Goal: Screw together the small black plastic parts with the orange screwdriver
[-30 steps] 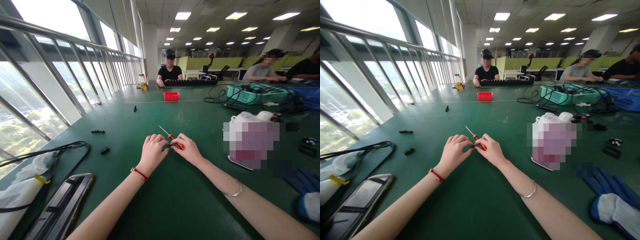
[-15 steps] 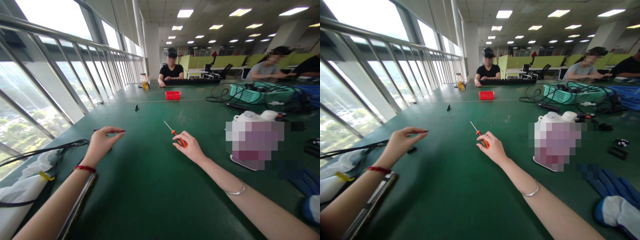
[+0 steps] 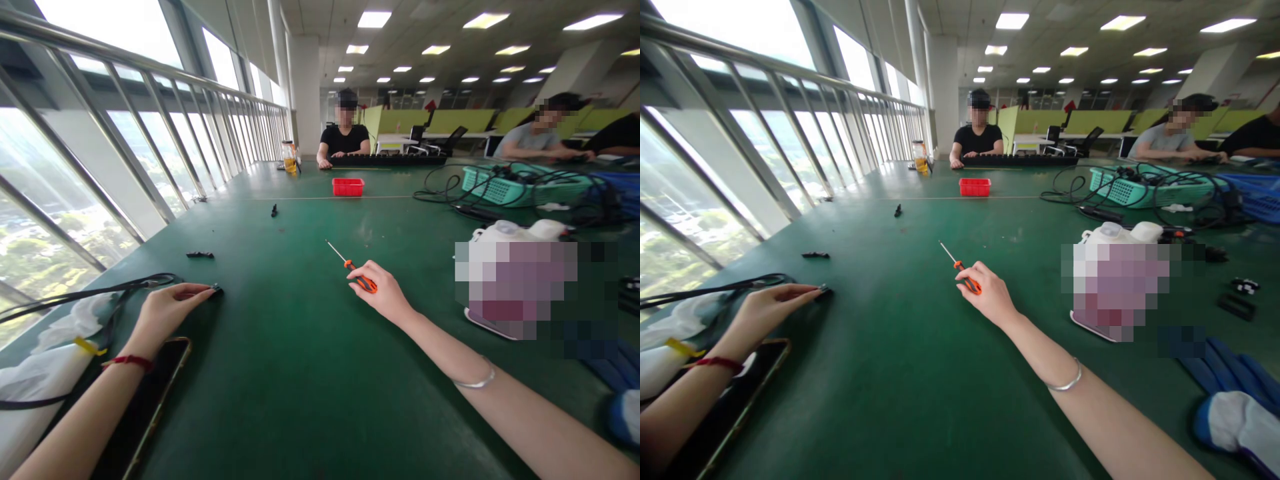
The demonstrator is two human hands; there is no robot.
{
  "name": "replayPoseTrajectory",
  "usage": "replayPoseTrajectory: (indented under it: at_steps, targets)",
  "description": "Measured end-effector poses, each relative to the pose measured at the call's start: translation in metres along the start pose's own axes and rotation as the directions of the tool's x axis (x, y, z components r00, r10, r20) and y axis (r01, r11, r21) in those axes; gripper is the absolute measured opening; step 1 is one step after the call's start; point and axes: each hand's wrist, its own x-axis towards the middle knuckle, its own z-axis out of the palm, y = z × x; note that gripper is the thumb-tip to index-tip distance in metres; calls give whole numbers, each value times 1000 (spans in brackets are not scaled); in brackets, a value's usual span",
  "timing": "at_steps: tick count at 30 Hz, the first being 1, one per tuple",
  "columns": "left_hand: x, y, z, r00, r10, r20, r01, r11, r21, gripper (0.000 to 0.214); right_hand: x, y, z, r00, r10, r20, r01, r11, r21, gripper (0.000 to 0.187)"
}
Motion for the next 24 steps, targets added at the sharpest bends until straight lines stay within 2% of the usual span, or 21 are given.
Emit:
replayPoseTrajectory:
  at_steps: [8,13,24]
  targets:
    - [8,-13,1,1000,-4,26,2,997,81,59,0,0,0,1000,-4,7,4,1000,4,11]
    - [13,-20,4,999,-11,36,8,996,88,55,0,-1,0,1000,3,15,-3,1000,5,11]
    - [9,-11,4,999,-28,31,24,994,104,45,0,-2,-1,1000,6,28,-7,1000,9,11]
